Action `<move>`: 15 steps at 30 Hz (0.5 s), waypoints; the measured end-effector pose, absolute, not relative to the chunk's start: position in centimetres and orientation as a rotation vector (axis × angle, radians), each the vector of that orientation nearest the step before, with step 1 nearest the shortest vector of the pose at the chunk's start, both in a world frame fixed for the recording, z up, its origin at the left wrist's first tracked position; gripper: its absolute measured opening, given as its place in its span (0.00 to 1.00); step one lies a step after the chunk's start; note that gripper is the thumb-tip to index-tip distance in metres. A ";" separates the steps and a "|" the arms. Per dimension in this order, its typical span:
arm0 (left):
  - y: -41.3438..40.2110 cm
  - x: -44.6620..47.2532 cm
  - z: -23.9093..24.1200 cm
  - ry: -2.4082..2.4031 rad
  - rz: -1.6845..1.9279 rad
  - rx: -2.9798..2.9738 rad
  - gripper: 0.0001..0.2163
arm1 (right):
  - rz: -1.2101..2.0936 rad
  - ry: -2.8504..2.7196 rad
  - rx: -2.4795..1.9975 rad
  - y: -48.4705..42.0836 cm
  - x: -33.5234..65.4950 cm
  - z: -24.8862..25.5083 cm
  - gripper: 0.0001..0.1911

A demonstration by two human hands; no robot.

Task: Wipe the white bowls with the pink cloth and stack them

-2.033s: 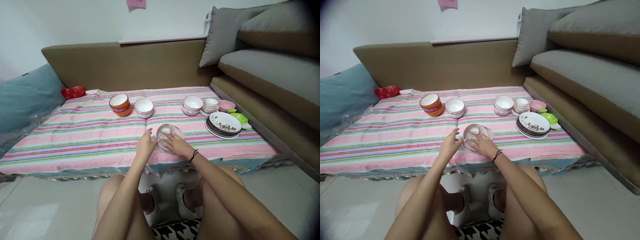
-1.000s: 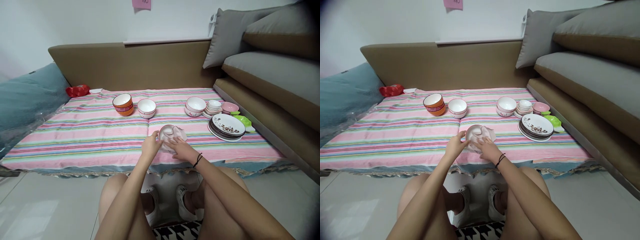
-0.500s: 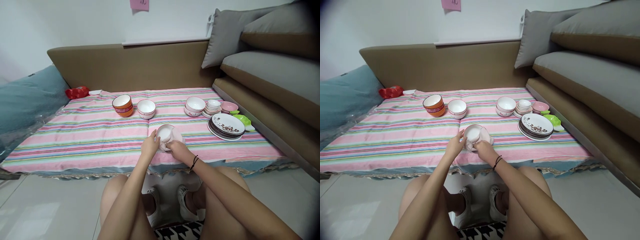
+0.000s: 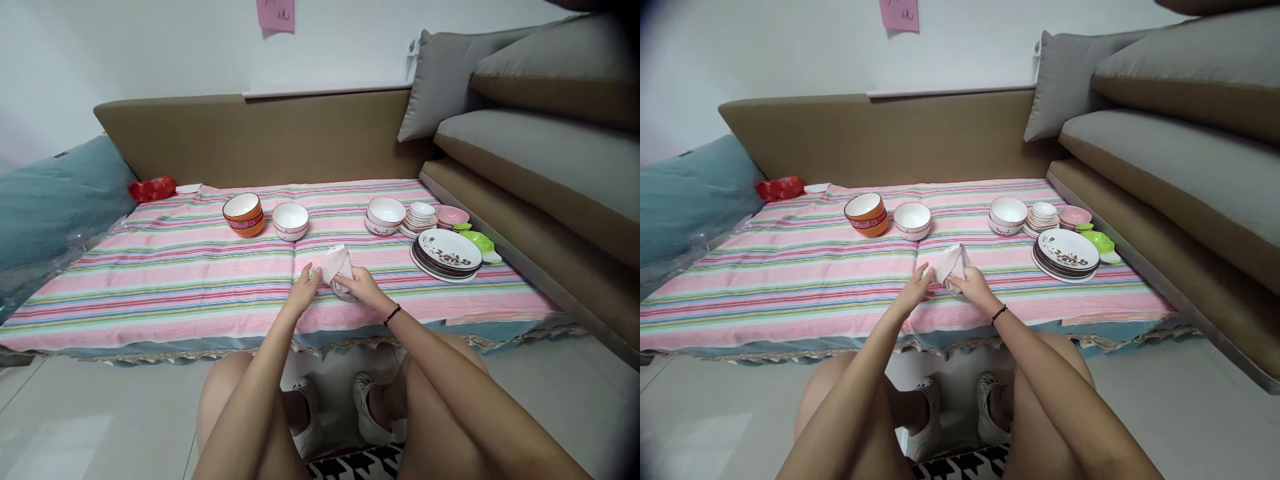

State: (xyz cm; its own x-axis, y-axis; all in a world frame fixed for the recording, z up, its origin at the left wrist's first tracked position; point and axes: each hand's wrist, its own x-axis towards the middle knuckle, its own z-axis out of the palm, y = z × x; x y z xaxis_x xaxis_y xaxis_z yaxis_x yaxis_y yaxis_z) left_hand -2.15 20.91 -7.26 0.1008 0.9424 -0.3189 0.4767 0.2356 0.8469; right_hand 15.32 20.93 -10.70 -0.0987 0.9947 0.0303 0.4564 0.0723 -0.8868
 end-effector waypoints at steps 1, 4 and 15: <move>20.8 -2.0 -7.1 1.501 0.599 1.365 0.29 | 1.017 -1.593 -1.412 21.0 15.3 -11.0 0.16; 20.9 -1.8 -6.9 1.459 0.669 1.411 0.25 | 0.992 -1.786 -1.352 20.5 14.9 -11.6 0.16; 21.5 -3.7 -7.9 1.601 0.756 1.698 0.19 | 0.185 -2.490 -1.597 18.4 13.9 -12.2 0.25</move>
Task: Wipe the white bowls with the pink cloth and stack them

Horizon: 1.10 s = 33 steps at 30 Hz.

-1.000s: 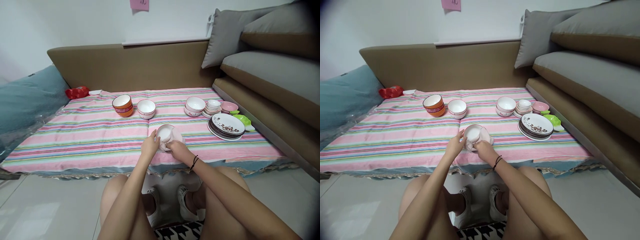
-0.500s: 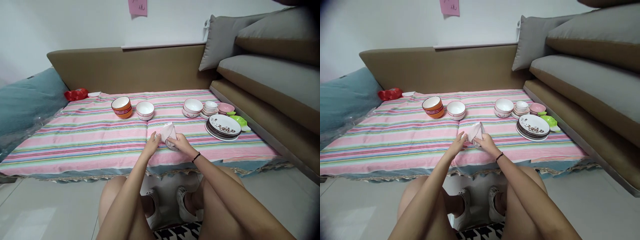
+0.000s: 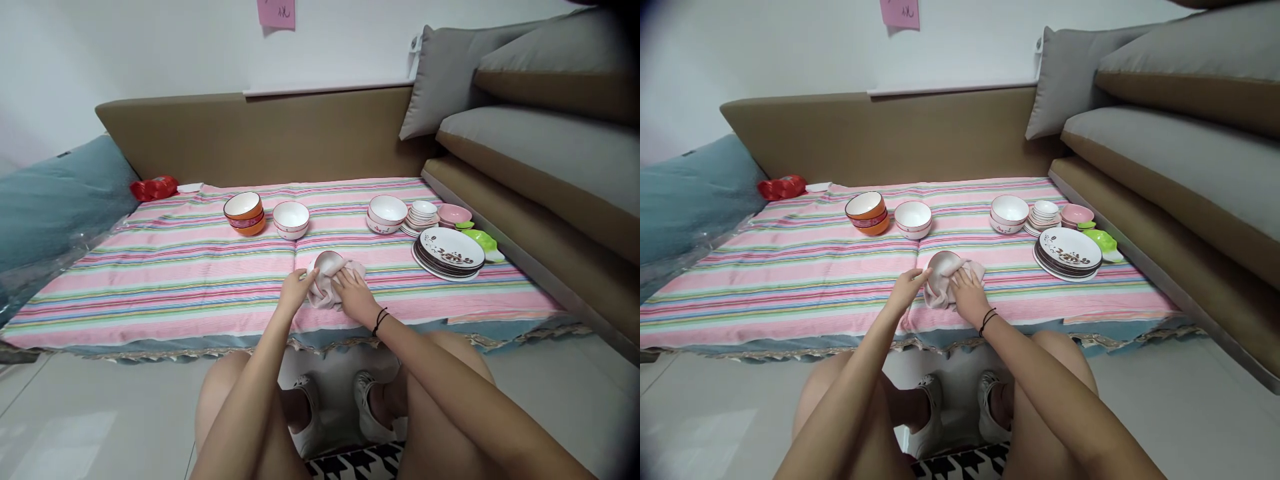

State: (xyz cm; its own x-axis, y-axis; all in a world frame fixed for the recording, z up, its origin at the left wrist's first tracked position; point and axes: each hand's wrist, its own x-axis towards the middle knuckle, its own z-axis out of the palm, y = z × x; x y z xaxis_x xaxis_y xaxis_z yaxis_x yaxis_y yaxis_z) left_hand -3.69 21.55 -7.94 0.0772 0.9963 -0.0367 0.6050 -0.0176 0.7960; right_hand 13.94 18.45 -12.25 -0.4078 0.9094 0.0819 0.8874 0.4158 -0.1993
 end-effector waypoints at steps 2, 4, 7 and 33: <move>21.6 -3.6 -7.9 1.599 0.750 1.691 0.19 | 0.372 -2.498 -1.521 18.3 13.2 -11.9 0.22; 21.7 -3.6 -7.8 1.603 0.726 1.672 0.18 | 0.636 -2.408 -1.380 18.1 12.3 -11.6 0.22; 21.9 -3.7 -7.7 1.597 0.697 1.656 0.18 | 0.842 -2.222 -1.236 17.9 11.7 -11.7 0.27; 21.3 -3.2 -7.3 1.618 0.644 1.747 0.17 | 0.274 -2.519 -1.506 19.0 13.5 -13.4 0.44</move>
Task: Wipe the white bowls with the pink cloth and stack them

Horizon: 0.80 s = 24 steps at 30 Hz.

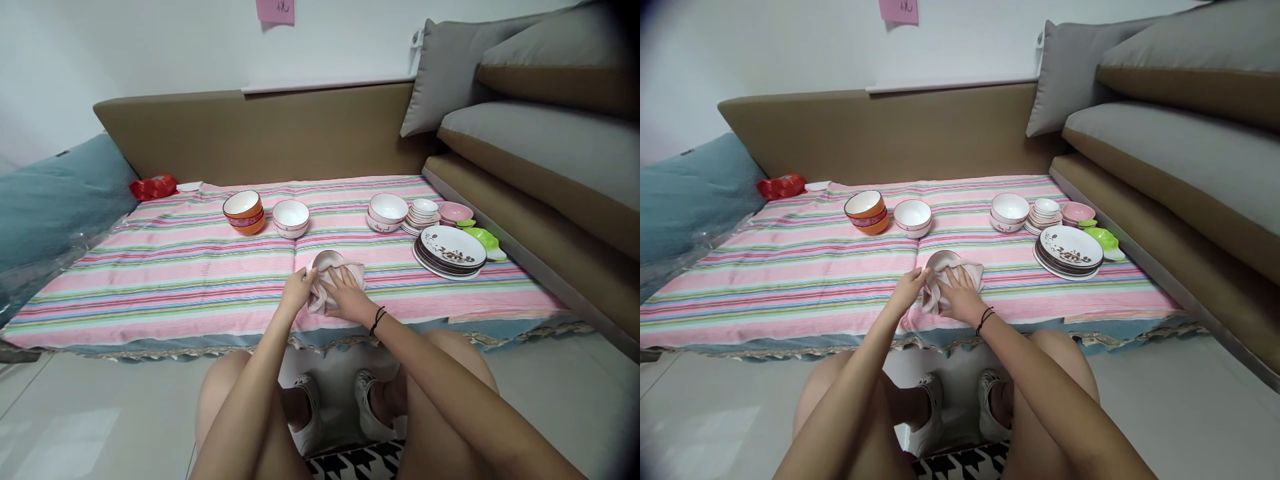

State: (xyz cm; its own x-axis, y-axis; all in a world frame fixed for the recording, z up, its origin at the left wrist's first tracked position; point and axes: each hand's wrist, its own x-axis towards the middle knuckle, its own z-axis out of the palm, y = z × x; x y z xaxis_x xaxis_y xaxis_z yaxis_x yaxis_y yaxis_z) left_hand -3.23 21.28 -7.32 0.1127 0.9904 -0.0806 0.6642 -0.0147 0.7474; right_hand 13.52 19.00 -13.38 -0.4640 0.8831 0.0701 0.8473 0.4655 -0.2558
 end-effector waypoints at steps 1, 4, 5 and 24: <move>21.3 -3.2 -7.3 1.617 0.643 1.747 0.17 | 0.232 -2.518 -1.497 19.1 13.6 -13.4 0.43; 21.4 -3.1 -7.3 1.615 0.644 1.743 0.17 | 0.185 -2.541 -1.455 19.2 13.7 -13.1 0.39; 21.4 -3.1 -7.3 1.616 0.647 1.742 0.17 | 0.193 -2.556 -1.450 19.2 13.6 -12.8 0.38; 21.5 -3.1 -8.3 1.503 0.819 1.645 0.15 | 0.398 -2.545 -1.544 18.8 13.5 -13.4 0.41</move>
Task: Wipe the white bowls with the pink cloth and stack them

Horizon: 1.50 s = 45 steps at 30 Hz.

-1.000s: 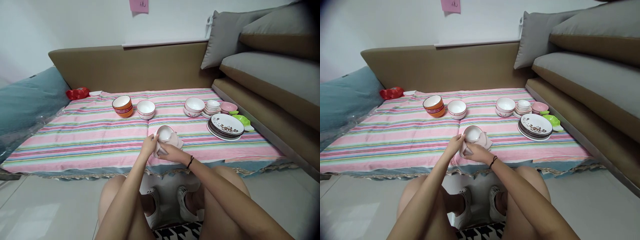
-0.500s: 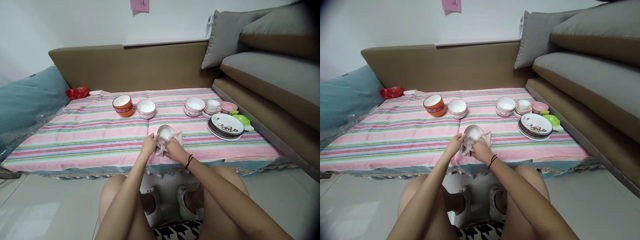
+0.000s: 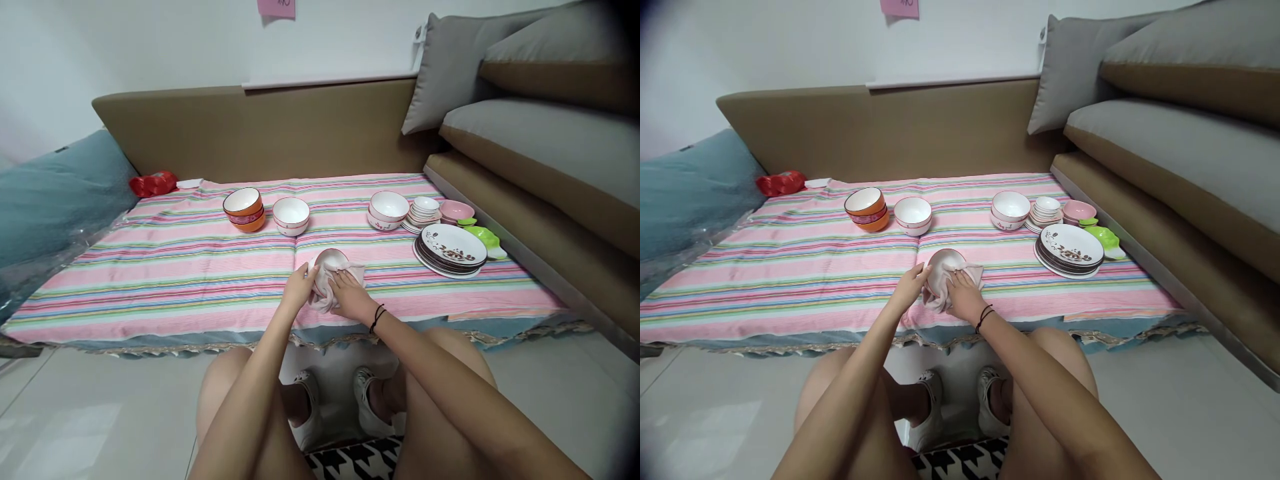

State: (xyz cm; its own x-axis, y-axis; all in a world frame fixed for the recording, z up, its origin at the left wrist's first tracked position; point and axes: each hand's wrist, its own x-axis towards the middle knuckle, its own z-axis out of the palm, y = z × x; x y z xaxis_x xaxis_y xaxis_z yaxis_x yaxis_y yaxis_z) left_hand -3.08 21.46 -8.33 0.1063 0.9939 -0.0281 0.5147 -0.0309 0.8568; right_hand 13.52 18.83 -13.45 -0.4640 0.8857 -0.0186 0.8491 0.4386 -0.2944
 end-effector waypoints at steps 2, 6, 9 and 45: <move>21.7 -3.2 -8.4 1.468 0.800 1.607 0.15 | 0.543 -2.523 -1.432 18.7 13.0 -12.6 0.35; 22.3 -3.8 -8.5 1.403 0.783 1.622 0.17 | 1.019 -2.210 -1.129 18.4 11.7 -10.8 0.34; 22.4 -4.1 -8.6 1.380 0.800 1.644 0.18 | 1.129 -2.103 -1.072 18.3 11.6 -10.5 0.36; 22.5 -3.1 -9.5 1.482 0.841 1.533 0.25 | 0.940 -2.186 -1.235 18.4 12.4 -10.5 0.29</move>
